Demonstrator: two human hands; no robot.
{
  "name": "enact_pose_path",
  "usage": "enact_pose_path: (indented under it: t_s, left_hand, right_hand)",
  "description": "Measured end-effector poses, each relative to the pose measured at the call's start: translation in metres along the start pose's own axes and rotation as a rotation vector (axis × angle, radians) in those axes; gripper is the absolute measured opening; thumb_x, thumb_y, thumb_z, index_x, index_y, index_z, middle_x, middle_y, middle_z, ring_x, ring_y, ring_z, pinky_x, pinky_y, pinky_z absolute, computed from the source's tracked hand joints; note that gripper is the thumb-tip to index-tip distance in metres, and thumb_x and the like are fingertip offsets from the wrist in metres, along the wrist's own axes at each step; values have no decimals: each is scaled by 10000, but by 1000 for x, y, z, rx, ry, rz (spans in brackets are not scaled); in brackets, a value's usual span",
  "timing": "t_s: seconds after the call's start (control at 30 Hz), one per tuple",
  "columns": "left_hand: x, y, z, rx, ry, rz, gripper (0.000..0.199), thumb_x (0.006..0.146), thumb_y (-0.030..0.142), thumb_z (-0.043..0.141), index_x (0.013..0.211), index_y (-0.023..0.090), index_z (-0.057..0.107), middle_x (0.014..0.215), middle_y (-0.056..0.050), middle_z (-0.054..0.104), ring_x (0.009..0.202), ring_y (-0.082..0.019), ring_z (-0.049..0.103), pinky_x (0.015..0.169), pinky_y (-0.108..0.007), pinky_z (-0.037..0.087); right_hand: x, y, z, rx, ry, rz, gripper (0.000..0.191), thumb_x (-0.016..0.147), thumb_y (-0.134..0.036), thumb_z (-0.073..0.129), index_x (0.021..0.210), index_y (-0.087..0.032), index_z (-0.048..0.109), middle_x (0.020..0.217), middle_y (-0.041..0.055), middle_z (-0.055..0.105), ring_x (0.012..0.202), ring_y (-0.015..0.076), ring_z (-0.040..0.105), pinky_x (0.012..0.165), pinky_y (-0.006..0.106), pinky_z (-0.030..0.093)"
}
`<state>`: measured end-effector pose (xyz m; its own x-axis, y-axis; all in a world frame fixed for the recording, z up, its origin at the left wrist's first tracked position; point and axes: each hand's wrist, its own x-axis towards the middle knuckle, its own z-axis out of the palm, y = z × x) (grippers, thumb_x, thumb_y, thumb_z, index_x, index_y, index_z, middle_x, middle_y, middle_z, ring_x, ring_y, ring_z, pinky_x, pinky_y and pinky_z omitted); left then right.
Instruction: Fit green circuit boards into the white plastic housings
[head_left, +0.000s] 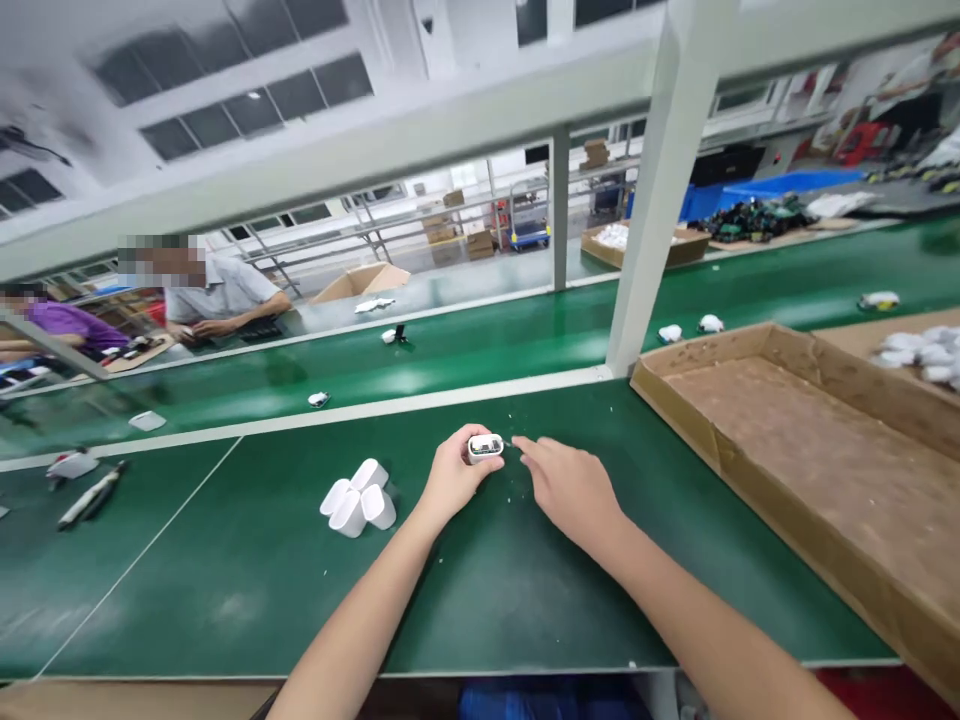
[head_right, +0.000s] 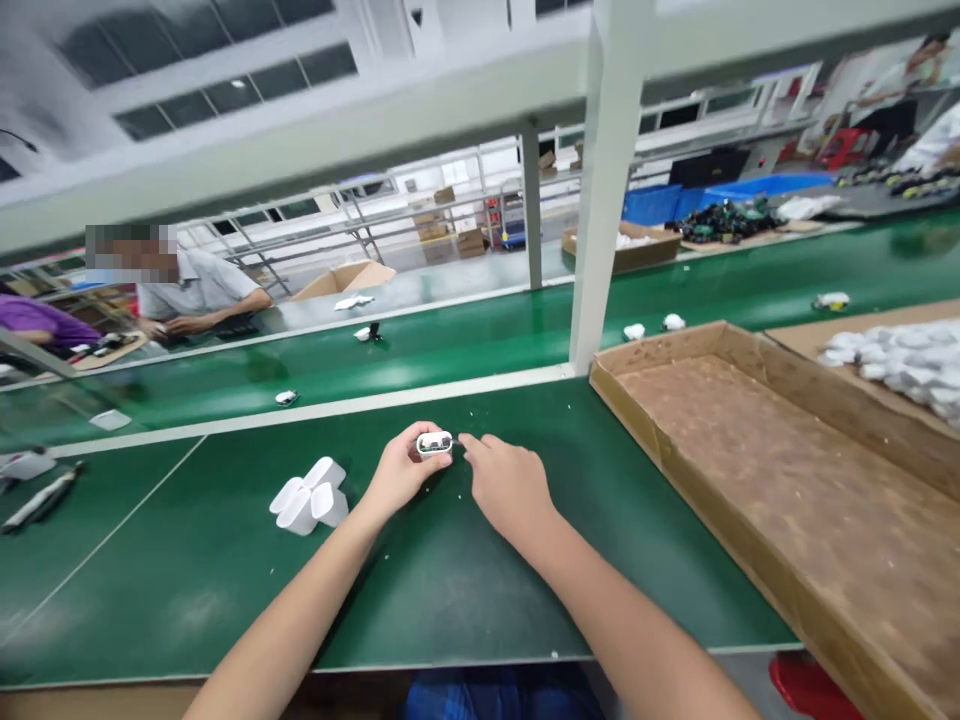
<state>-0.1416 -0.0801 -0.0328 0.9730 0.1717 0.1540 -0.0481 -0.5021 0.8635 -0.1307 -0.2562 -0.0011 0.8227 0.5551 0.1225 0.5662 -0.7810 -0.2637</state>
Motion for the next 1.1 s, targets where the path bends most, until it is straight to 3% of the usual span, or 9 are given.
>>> enact_pose_path:
  t_s: [0.2, 0.33, 0.47, 0.57, 0.67, 0.8, 0.97, 1.03, 1.1]
  left_hand:
    - [92, 4, -27, 215, 145, 28, 253, 569, 82, 716, 774, 174, 599, 790, 24, 621, 752, -136, 575, 693, -232, 426]
    - [144, -5, -27, 351, 184, -18, 205, 603, 104, 732, 751, 141, 596, 798, -6, 607, 786, -155, 571, 738, -276, 439]
    - [168, -22, -21, 458, 155, -65, 104, 772, 199, 648, 795, 117, 588, 809, -16, 607, 779, -146, 578, 756, -332, 473]
    - [171, -26, -24, 502, 162, -55, 153, 736, 184, 671, 862, 125, 605, 893, -47, 619, 861, -177, 603, 805, -345, 474]
    - [160, -18, -43, 513, 186, 11, 367, 671, 144, 680, 1029, 148, 597, 1075, -93, 583, 1023, -223, 587, 897, -331, 445]
    - [123, -2, -95, 518, 145, 84, 402, 715, 208, 627, 1112, 163, 579, 1155, -99, 555, 1111, -233, 541, 975, -349, 409]
    - [30, 8, -156, 522, -22, 50, 391, 657, 262, 708, 1042, 233, 646, 1101, -54, 613, 1011, -221, 584, 930, -351, 442]
    - [-8, 9, -162, 579, -124, 21, 474, 568, 237, 781, 1025, 274, 661, 1116, -46, 616, 1101, -263, 544, 990, -429, 397]
    - [-39, 8, -158, 702, -221, -17, 595, 483, 201, 831, 1041, 307, 654, 1156, -56, 603, 1228, -336, 444, 1034, -590, 283]
  right_hand:
    - [-1, -4, 10, -32, -107, -126, 337, 927, -176, 382, 1193, -269, 567, 900, 23, 682, 731, 183, 661, 525, 263, 329]
    - [0, -7, 21, -34, -129, -181, 351, 901, -144, 383, 1160, -268, 584, 885, 34, 688, 689, 184, 660, 492, 257, 307]
    - [10, 0, 28, -9, -203, -238, 305, 817, -178, 517, 1098, -245, 616, 889, 35, 697, 685, 193, 658, 470, 244, 306]
    - [13, 3, 32, 18, -239, -288, 319, 810, -239, 546, 1120, -235, 619, 911, 41, 703, 701, 197, 658, 474, 240, 323]
    - [8, 1, 32, 64, -185, -298, 315, 882, -220, 428, 1128, -258, 621, 923, 44, 700, 748, 189, 661, 525, 240, 369]
    - [2, -4, 29, 79, -163, -257, 317, 889, -192, 404, 1082, -266, 644, 921, 48, 695, 802, 193, 660, 636, 255, 430]
    - [4, -4, 30, 114, -201, -262, 360, 918, -200, 364, 1167, -221, 624, 1030, 68, 690, 924, 217, 650, 755, 310, 472]
    - [5, -2, 33, 132, -209, -260, 376, 922, -205, 352, 1188, -199, 619, 1051, 76, 688, 938, 232, 646, 771, 342, 482]
    - [5, -1, 36, 176, -204, -252, 385, 922, -211, 344, 1183, -190, 627, 1050, 79, 693, 939, 245, 646, 774, 367, 489]
